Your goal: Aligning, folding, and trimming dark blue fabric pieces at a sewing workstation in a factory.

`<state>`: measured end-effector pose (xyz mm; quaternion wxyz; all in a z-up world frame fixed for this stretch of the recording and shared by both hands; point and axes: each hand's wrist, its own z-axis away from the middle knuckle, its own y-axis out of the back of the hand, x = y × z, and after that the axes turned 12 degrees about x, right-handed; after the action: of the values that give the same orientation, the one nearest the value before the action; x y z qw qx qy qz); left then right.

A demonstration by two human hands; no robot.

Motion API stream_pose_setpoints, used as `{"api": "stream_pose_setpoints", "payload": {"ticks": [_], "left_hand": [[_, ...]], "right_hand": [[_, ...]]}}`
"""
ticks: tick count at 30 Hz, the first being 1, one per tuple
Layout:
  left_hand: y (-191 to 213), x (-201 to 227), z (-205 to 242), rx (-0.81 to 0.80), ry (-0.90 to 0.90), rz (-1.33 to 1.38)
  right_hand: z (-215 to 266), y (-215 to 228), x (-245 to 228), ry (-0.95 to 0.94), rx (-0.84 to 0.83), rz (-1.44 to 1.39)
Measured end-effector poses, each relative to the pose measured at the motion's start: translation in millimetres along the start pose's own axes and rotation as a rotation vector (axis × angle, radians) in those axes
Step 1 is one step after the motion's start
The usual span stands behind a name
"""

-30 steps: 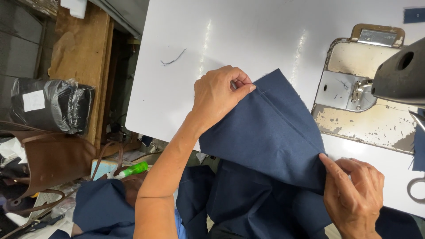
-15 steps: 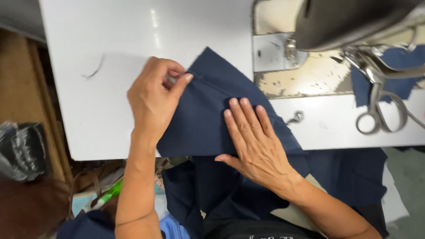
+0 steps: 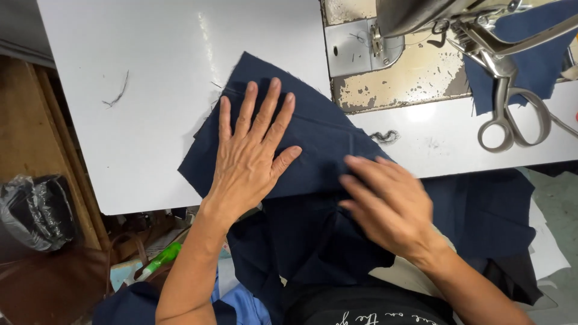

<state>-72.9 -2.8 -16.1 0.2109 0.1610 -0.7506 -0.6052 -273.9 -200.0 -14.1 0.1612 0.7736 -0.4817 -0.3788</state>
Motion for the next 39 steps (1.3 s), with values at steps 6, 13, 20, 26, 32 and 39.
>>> {"api": "stream_pose_setpoints", "payload": {"ticks": [6, 13, 20, 26, 32, 39], "left_hand": [[4.8, -0.2, 0.3, -0.007, -0.005, 0.020], [5.6, -2.0, -0.6, -0.045, -0.028, 0.081], [9.1, -3.3, 1.7, -0.068, -0.021, 0.200], [6.7, -4.5, 0.8, -0.071, -0.022, 0.182], [4.8, -4.9, 1.3, -0.069, -0.033, 0.157], [-0.2, -6.2, 2.6, -0.038, -0.047, 0.127]], "right_hand": [[83.2, 30.7, 24.1, -0.275, 0.157, 0.244], [41.4, 20.6, 21.9, -0.226, 0.099, 0.399], [-26.4, -17.4, 31.4, -0.170, 0.007, 0.273], [-34.0, -33.2, 29.0, -0.214, 0.014, 0.200], [-45.1, -26.9, 39.9, -0.148, -0.123, 0.235], [-51.8, -23.8, 44.8, -0.174, -0.172, 0.178]]}}
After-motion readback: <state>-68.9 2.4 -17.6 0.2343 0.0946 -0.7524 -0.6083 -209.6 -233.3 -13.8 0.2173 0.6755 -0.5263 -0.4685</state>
